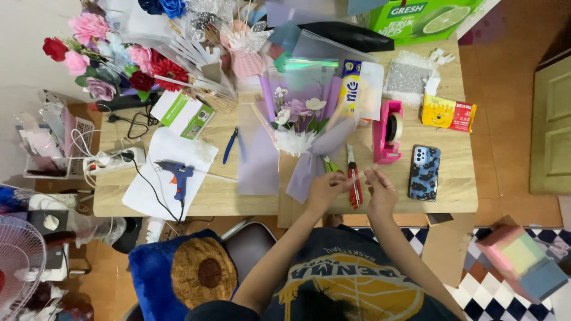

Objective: The person wraps a bouquet of artificial flowers in translucent purple paper. They fold the paper around the stems, adjust the layers, and secure the wrapping with a piece of tape.

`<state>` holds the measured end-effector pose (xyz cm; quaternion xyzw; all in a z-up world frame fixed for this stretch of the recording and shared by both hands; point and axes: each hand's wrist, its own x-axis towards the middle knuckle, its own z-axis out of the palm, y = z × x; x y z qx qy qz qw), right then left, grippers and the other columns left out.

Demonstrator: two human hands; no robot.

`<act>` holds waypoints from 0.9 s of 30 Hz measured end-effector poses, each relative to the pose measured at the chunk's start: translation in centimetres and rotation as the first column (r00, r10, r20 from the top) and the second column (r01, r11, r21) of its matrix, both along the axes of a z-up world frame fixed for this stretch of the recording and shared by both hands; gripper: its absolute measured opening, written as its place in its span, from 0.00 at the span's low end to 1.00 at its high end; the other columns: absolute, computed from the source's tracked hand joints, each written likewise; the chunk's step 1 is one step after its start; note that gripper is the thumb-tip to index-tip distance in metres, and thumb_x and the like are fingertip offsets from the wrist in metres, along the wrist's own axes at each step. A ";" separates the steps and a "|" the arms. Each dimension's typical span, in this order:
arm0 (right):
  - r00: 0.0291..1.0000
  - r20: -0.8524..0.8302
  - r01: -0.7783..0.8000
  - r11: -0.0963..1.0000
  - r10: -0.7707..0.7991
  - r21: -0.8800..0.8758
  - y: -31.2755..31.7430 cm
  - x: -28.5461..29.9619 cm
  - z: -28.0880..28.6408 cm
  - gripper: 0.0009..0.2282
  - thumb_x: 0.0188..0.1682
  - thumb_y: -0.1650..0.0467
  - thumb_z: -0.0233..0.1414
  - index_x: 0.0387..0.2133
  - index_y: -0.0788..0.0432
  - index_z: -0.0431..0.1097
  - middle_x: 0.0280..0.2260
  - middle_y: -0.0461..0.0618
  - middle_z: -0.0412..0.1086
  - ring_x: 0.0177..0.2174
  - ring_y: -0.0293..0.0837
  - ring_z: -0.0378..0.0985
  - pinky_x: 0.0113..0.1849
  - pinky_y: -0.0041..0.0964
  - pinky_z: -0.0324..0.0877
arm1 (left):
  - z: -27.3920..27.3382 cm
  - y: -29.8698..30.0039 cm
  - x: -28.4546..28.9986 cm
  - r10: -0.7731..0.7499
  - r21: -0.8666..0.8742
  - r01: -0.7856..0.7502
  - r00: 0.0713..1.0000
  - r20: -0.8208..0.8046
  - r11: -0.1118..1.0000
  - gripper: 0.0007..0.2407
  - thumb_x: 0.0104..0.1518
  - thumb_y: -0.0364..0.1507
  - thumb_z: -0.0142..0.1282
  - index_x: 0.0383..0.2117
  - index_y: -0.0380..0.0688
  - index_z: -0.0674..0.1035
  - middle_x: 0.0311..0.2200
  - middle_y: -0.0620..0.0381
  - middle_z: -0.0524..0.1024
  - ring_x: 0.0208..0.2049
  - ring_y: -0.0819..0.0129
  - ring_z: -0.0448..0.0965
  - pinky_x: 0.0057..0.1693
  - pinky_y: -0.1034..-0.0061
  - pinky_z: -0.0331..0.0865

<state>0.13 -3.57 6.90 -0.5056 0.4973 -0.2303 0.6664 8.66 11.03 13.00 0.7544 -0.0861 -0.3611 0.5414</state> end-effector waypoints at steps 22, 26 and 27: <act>0.988 0.117 -0.152 0.814 0.104 0.560 4.6 4.1 -7.2 0.15 0.51 0.71 0.62 0.47 0.58 0.65 0.47 0.54 0.69 0.55 0.57 0.72 0.55 0.54 0.65 | -0.8 6.4 7.0 -0.294 0.319 0.159 0.850 0.438 0.934 0.06 0.59 0.31 0.59 0.34 0.44 0.84 0.32 0.48 0.84 0.34 0.57 0.86 0.42 0.68 0.78; 0.986 0.146 -0.144 0.820 0.074 0.554 5.0 7.5 -8.6 0.14 0.53 0.71 0.60 0.49 0.58 0.65 0.52 0.56 0.69 0.58 0.57 0.68 0.60 0.58 0.59 | 0.4 7.0 7.1 -0.212 0.337 -0.016 0.749 0.627 0.941 0.03 0.57 0.33 0.62 0.30 0.51 0.84 0.37 0.53 0.82 0.41 0.55 0.84 0.46 0.62 0.76; 0.981 0.179 -0.160 0.801 0.067 0.577 5.0 8.3 -9.0 0.16 0.53 0.71 0.60 0.52 0.58 0.65 0.56 0.58 0.67 0.62 0.60 0.63 0.62 0.60 0.54 | 0.7 7.3 7.0 -0.121 0.295 -0.108 0.740 0.662 0.949 0.03 0.56 0.33 0.64 0.30 0.51 0.84 0.41 0.50 0.80 0.45 0.51 0.83 0.48 0.59 0.76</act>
